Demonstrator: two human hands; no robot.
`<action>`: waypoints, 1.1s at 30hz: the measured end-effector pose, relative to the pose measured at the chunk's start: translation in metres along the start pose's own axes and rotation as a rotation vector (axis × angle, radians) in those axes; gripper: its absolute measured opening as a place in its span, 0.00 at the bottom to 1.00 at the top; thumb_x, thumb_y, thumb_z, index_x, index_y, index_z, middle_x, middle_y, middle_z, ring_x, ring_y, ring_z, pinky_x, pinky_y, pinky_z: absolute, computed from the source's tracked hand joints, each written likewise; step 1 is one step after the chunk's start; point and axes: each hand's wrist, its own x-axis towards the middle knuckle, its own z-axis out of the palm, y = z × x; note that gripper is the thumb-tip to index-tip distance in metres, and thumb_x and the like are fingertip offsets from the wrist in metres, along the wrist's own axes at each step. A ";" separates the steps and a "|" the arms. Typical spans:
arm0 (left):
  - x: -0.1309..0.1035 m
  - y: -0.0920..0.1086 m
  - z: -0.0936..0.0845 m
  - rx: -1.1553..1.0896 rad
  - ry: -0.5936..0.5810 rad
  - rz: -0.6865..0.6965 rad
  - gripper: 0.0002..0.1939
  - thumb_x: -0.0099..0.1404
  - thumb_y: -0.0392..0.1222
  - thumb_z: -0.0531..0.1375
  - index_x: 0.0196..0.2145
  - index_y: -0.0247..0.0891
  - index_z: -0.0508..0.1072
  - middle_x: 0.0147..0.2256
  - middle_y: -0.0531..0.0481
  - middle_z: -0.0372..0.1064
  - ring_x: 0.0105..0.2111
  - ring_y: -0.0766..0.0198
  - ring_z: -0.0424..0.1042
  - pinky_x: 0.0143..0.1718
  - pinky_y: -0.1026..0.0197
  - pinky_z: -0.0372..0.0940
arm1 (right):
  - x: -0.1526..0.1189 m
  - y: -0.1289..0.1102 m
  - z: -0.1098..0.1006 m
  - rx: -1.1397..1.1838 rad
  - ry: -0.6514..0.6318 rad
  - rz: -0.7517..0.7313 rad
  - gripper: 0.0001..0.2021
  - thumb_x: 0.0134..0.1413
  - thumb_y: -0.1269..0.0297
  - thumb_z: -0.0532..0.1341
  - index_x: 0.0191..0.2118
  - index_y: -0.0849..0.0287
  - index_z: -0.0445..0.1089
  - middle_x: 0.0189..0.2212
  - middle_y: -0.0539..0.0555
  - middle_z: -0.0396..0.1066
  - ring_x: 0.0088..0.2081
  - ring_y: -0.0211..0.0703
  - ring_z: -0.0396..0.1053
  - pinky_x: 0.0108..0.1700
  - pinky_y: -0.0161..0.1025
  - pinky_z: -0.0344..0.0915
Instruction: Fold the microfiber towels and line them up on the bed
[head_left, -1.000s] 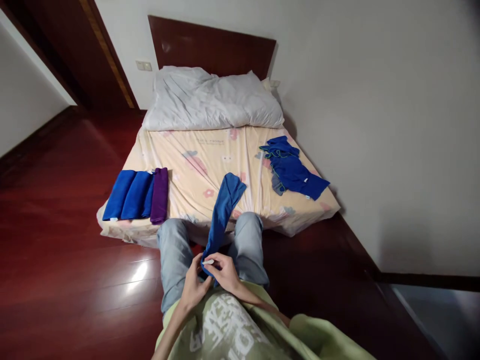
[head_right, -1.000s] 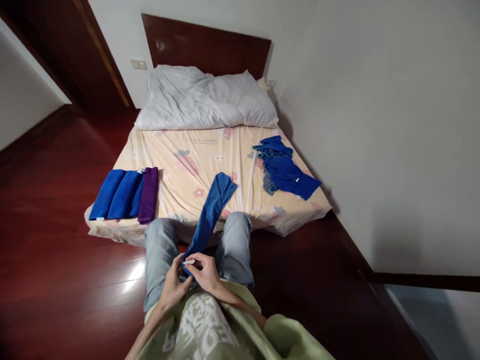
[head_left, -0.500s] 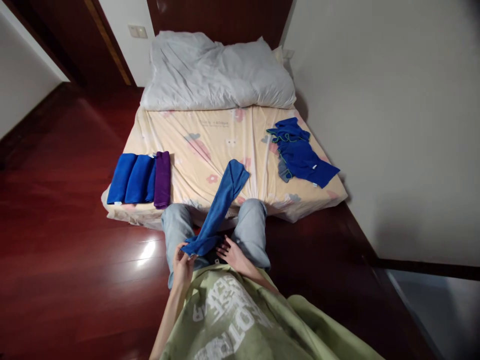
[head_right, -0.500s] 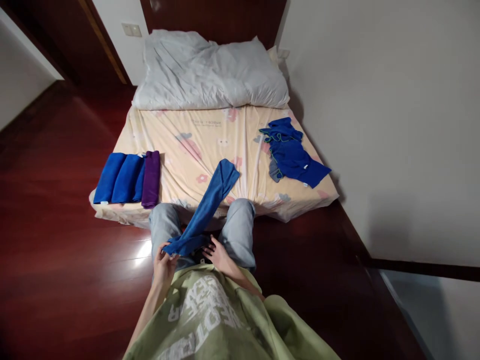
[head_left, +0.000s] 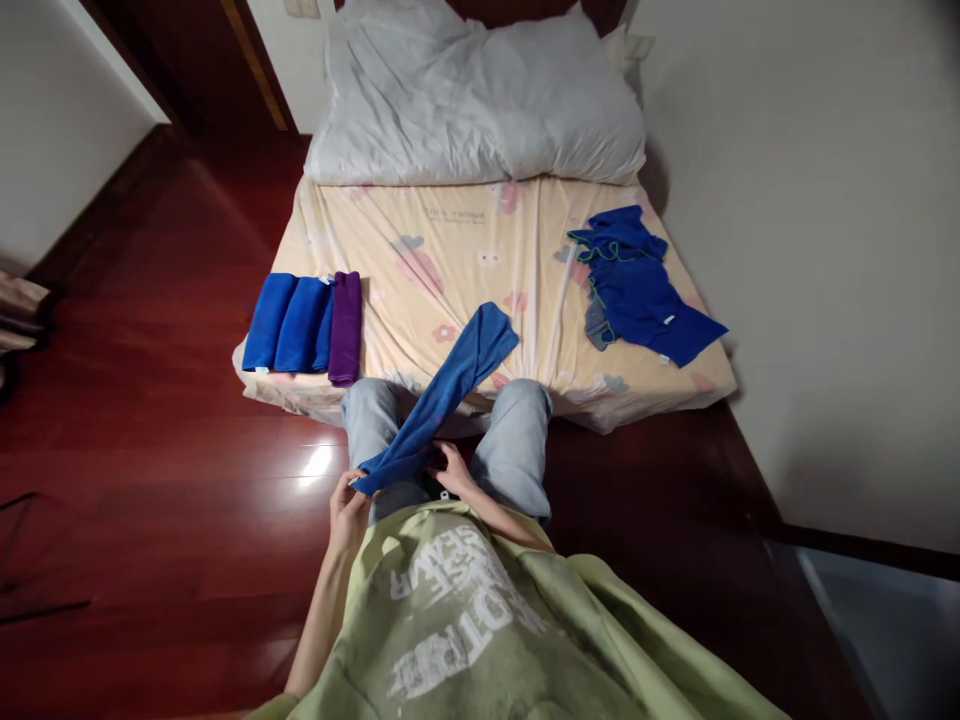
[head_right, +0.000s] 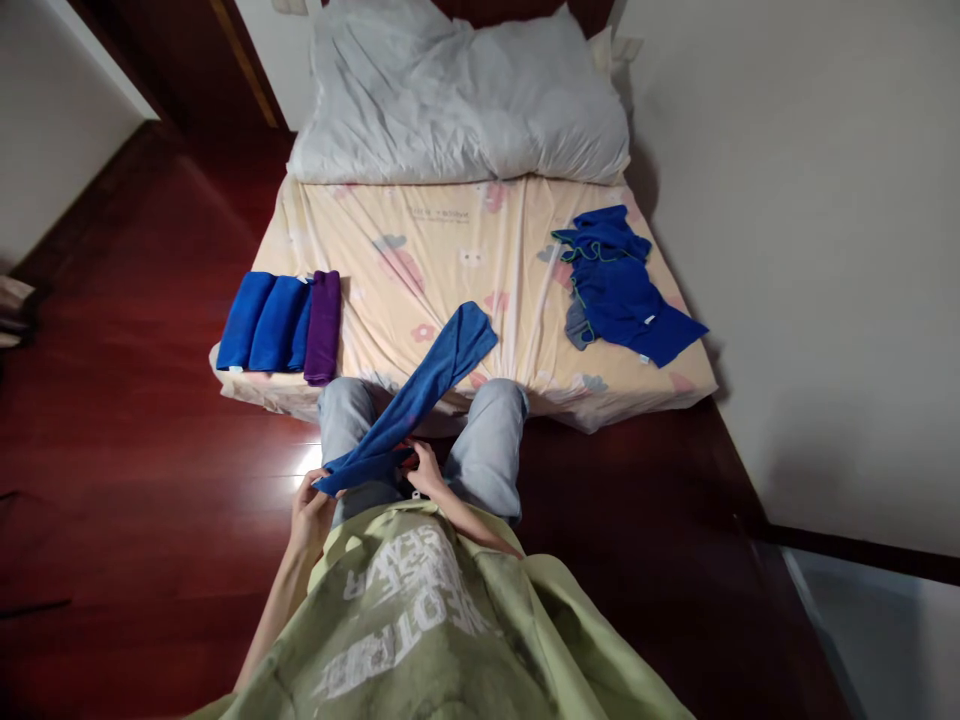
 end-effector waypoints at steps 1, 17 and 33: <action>0.000 0.001 -0.001 0.011 -0.005 0.005 0.26 0.42 0.51 0.78 0.33 0.38 0.72 0.29 0.56 0.64 0.28 0.69 0.64 0.33 0.66 0.67 | 0.001 0.002 0.001 -0.185 0.010 -0.084 0.24 0.40 0.82 0.66 0.46 0.55 0.76 0.50 0.55 0.74 0.53 0.49 0.71 0.58 0.45 0.68; -0.033 0.086 0.024 0.950 -0.388 0.611 0.28 0.64 0.39 0.61 0.62 0.41 0.70 0.59 0.41 0.71 0.59 0.49 0.72 0.60 0.49 0.68 | -0.069 -0.131 0.054 -0.643 -0.068 -1.279 0.11 0.71 0.66 0.59 0.52 0.56 0.77 0.41 0.55 0.77 0.46 0.42 0.73 0.53 0.41 0.70; -0.046 0.107 0.013 1.056 -0.154 1.163 0.18 0.62 0.26 0.57 0.43 0.42 0.80 0.36 0.52 0.81 0.35 0.64 0.81 0.38 0.68 0.73 | 0.018 -0.136 0.010 -0.875 -0.504 -1.069 0.25 0.53 0.78 0.63 0.57 0.59 0.72 0.55 0.58 0.75 0.56 0.47 0.69 0.58 0.44 0.63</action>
